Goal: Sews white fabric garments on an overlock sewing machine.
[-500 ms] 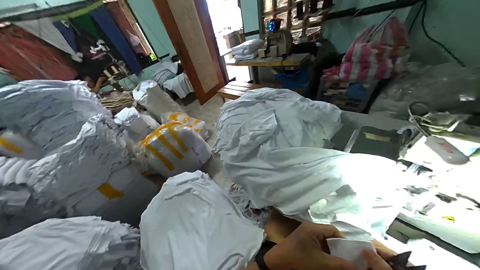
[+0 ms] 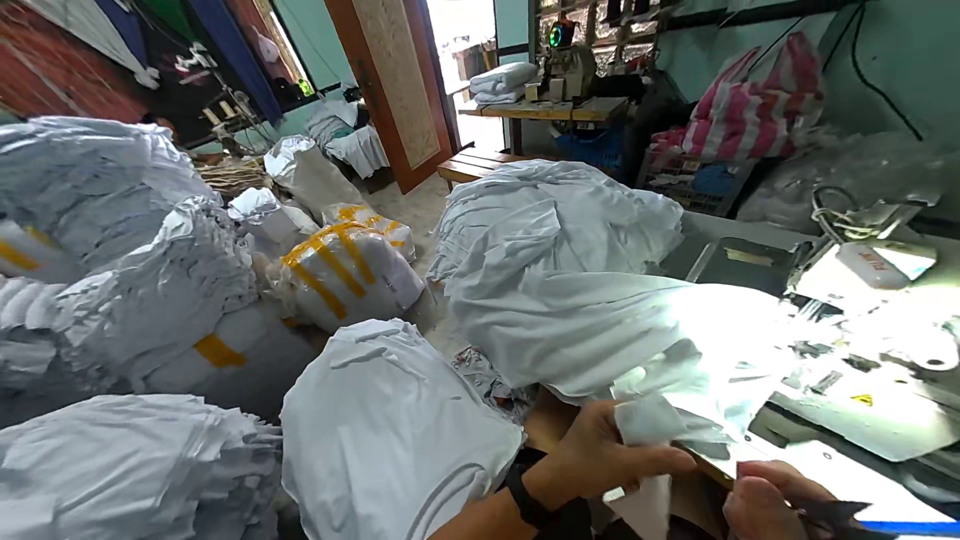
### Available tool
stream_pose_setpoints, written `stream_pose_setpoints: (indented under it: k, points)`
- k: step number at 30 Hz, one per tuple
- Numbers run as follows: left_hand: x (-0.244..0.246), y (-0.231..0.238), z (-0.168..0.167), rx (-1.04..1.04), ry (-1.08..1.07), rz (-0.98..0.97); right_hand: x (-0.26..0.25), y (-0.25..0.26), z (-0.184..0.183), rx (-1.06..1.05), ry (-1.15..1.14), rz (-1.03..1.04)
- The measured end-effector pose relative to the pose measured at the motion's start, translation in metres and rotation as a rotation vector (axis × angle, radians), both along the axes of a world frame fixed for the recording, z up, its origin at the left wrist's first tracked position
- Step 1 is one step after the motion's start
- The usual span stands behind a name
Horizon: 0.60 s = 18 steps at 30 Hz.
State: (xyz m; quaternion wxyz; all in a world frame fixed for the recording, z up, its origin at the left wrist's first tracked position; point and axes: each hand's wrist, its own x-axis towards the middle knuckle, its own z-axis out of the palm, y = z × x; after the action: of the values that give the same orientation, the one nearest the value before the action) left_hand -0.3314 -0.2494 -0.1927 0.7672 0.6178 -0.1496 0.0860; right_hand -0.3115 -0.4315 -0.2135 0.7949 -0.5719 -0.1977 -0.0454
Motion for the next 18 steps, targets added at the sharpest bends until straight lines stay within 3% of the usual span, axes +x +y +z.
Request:
stream_pose_setpoints:
  k: [3, 6, 15, 16, 18]
  points:
    - [-0.007, -0.008, 0.004, -0.017, -0.168, 0.127, -0.012, 0.004, 0.005, -0.102, -0.209, 0.121]
    - [-0.015, -0.018, 0.009, -0.060, -0.279, 0.097, -0.024, 0.016, 0.010, -0.221, -0.397, 0.069]
    - [-0.022, -0.008, 0.009, -0.181, -0.017, 0.001, -0.033, 0.038, 0.005, -0.367, -0.508, -0.066]
    - [-0.020, -0.004, 0.007, -0.145, -0.005, 0.012, -0.032, 0.040, 0.002, -0.371, -0.512, -0.083]
    - [-0.013, 0.013, 0.003, 0.119, -0.104, 0.079, -0.024, 0.032, -0.004, -0.372, -0.484, -0.095]
